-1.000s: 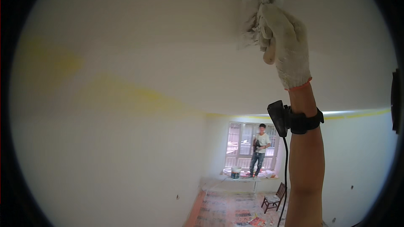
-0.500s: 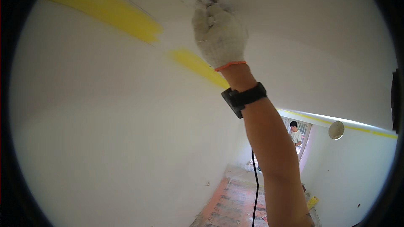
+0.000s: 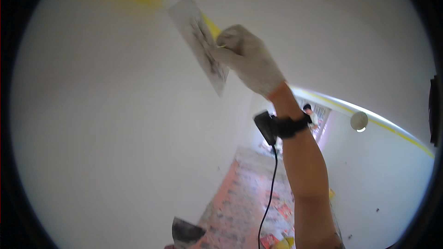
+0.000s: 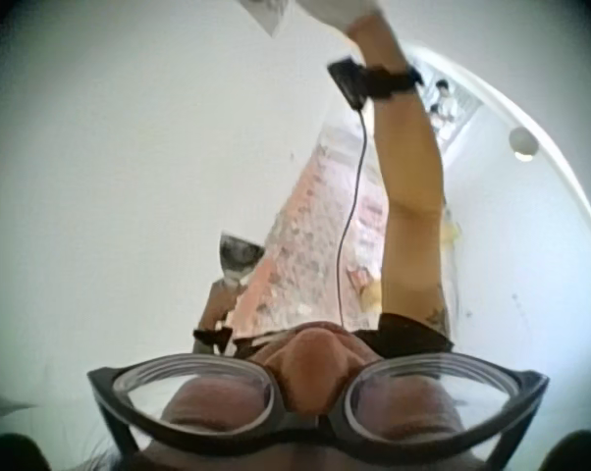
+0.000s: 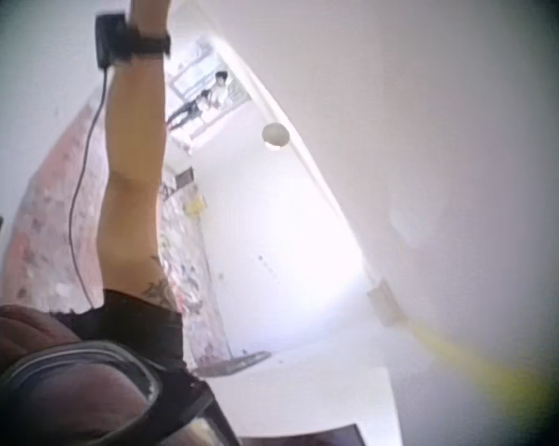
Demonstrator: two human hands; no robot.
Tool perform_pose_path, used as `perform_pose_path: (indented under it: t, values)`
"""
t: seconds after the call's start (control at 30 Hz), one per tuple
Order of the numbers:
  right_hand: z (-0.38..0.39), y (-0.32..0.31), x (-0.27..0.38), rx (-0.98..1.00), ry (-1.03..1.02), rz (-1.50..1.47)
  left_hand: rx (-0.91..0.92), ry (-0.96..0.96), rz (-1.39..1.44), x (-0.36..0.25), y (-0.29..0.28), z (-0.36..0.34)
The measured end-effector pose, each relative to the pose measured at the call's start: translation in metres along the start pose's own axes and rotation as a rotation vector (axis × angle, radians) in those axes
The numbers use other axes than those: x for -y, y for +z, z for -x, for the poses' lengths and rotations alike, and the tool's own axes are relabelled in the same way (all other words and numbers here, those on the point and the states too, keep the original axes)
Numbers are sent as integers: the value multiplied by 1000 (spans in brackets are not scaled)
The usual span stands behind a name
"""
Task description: Applying plaster or putty to the walls and ceiling of a room under renovation.
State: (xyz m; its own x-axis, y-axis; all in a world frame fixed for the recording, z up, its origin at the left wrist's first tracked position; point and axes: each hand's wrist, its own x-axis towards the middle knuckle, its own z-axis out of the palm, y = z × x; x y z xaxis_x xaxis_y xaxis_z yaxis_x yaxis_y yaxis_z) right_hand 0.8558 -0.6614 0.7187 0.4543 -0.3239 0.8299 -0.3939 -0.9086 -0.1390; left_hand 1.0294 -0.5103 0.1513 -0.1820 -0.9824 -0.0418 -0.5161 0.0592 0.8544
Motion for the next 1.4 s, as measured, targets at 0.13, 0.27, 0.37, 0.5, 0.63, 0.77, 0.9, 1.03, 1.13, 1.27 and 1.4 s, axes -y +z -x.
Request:
perform_pose_path:
  t: [0.13,0.27,0.37,0.5,0.63,0.77,0.9,1.03,1.13,1.27,1.4]
  values:
    - [108,36,13,-89,328,-267,141,-160,314,-70,-103,-12]
    - [275,139,92,-437,547,-952,460,-62,345,-10,-170,62]
    - [327,209,148,-494,636,-1091,570,186,263,17,-219,74]
    - [353,249,218,-502,672,-670,690,77,164,16,-217,100]
    - [390,210,261,-202,928,-410,772,65,27,-26,-211,131]
    - [440,106,281,-197,1092,-264,861,67,-64,-129,-172,146]
    - [529,80,265,-266,1284,-306,736,259,-23,-150,-117,140]
    - [556,84,268,-849,1366,-982,397,712,-112,-182,-56,134]
    - [572,90,273,-1075,1335,-1228,281,947,-242,-186,-10,120]
    - [580,105,300,-1136,1280,-1073,175,967,-486,-163,14,96]
    - [577,95,332,-1202,1239,-894,202,972,-628,-151,1,74]
